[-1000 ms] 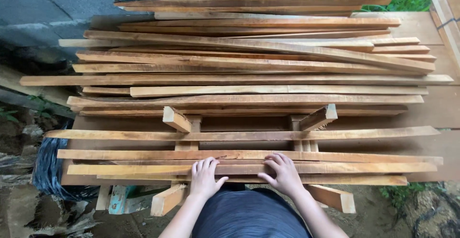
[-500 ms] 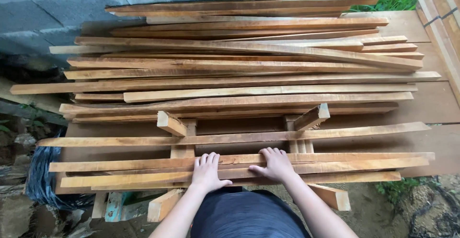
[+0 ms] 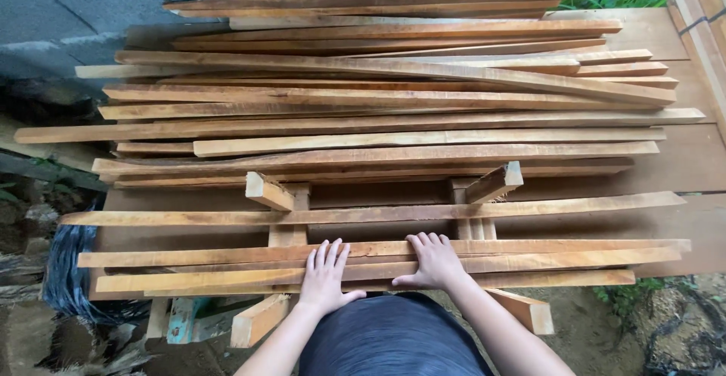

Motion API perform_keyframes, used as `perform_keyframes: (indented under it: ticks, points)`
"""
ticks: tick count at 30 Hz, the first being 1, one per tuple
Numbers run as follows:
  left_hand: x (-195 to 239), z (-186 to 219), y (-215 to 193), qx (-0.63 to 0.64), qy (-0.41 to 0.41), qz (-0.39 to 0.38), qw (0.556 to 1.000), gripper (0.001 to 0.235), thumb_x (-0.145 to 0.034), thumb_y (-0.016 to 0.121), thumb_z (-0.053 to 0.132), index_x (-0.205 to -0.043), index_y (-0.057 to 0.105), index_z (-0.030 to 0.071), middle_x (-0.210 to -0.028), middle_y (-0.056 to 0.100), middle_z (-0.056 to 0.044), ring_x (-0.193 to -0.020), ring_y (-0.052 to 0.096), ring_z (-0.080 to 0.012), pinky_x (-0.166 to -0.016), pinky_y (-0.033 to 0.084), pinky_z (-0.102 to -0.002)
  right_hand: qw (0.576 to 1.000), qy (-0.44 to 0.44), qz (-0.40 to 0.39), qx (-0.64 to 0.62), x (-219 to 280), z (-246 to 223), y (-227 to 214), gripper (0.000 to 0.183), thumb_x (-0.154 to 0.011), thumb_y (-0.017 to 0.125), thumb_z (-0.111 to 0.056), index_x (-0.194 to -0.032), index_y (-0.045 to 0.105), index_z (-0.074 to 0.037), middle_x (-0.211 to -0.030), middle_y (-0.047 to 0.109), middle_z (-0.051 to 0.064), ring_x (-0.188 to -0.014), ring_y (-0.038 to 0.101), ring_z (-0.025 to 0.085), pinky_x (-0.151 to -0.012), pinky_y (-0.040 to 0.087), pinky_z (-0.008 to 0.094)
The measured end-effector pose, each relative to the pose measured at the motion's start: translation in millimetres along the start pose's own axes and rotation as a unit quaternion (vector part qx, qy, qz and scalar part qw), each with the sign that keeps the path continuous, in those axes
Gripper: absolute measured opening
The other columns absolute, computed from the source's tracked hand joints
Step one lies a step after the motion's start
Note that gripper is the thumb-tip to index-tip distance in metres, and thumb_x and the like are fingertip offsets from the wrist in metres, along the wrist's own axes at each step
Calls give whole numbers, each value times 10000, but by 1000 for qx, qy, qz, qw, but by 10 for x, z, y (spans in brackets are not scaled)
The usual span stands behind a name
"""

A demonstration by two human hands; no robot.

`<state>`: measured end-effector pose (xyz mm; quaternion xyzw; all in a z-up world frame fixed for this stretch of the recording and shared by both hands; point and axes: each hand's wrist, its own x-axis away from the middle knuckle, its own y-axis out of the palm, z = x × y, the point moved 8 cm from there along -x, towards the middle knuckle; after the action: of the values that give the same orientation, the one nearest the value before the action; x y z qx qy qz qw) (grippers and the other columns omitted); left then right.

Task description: The person picks up thin wooden planks from a pile and places them onto a wooden rack. They align the planks carefully and use black straps to secure the stack in place.

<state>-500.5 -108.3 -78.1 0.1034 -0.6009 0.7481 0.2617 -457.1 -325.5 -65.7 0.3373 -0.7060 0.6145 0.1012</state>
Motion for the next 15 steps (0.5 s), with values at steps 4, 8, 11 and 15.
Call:
perform_keyframes:
  ticks: [4,8,11,15]
  points:
    - [-84,-111,136,23,-9,38,999,1055,-743,846,599,-1533,326,131,-1579,278,-119,-1492,200,-347,-1222,158,-543,1000,6,12,-12,0,61,140,1199,-625,686,-896,-1485,448,-96,-1417,524,113,-1347,456,296,-1168,317,430]
    - [-151,-104,182,44,44,119,991,674,-795,806,487,-1351,580,182,-1504,484,-57,-1421,371,-308,-1191,239,-532,950,-153,269,-33,66,-13,144,697,-753,765,-640,-1199,639,-119,-1394,607,97,-1273,516,326,-1066,390,481]
    - [-227,-86,138,74,39,158,984,486,-835,775,411,-1245,650,181,-1377,594,-13,-1373,462,-258,-1198,261,-535,932,-170,315,-62,31,26,164,500,-848,752,-523,-1118,683,-107,-1345,656,69,-1221,580,289,-1022,452,455]
    - [-401,-39,-112,80,17,233,969,447,-851,746,333,-1258,654,173,-1303,640,-26,-1300,511,-257,-1164,268,-576,921,-136,360,-65,-104,79,-80,505,-855,744,-476,-1164,700,-80,-1270,683,73,-1113,631,279,-971,473,436]
